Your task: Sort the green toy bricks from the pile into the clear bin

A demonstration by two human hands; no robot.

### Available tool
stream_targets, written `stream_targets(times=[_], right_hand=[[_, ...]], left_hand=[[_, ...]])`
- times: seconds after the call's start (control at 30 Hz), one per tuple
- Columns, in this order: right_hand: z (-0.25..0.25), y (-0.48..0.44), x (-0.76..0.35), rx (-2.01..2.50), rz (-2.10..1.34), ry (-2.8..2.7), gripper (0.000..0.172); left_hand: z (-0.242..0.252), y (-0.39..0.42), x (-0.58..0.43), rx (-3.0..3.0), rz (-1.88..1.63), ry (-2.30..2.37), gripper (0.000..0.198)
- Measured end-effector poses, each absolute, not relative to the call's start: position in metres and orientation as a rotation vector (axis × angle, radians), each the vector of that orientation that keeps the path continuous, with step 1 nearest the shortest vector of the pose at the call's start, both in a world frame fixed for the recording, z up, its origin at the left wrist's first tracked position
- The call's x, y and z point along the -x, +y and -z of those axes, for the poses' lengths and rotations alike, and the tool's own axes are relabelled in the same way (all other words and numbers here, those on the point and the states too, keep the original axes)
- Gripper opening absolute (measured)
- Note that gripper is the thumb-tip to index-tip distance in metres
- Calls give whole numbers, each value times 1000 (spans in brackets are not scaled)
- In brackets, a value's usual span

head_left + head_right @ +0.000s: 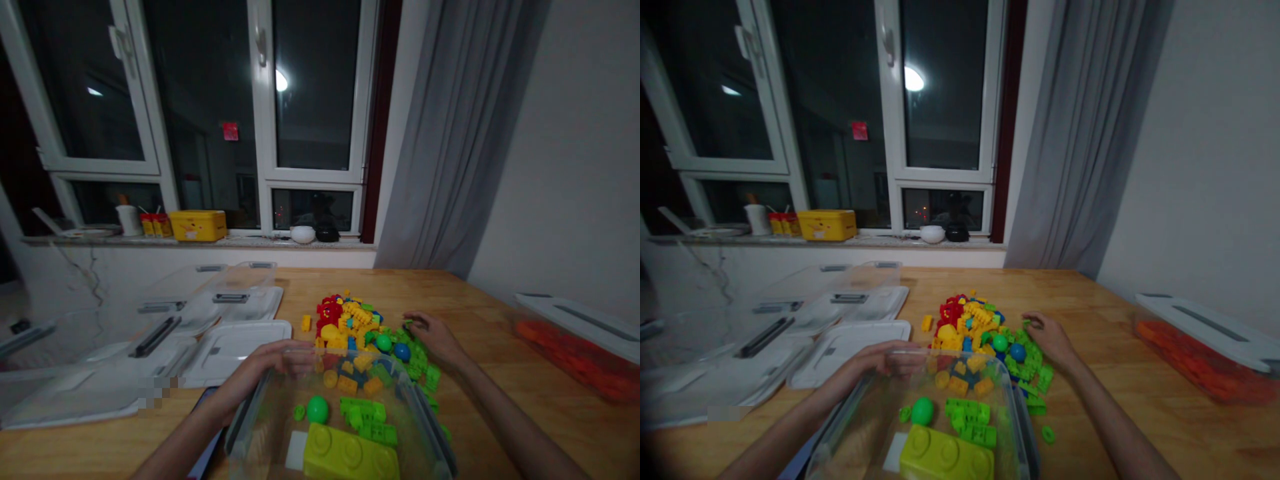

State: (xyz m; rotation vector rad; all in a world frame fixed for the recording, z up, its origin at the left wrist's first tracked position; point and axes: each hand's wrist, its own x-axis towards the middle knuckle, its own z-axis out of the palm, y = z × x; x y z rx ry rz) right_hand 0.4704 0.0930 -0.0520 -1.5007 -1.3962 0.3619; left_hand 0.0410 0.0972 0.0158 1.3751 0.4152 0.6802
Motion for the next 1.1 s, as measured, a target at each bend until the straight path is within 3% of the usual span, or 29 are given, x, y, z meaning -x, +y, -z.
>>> stream_targets(times=[0.43,0.77,1.1], right_hand=[[15,79,-436,1244,-635,-1255,48],[-2,44,-369,978,-1046,-1603,34],[-4,41,-356,763,-1038,-1757,23]], left_hand=[[-12,100,-40,-1345,-671,415,57],[-24,93,-43,-1364,-689,481,57],[-16,96,-41,-1351,-682,434,56]])
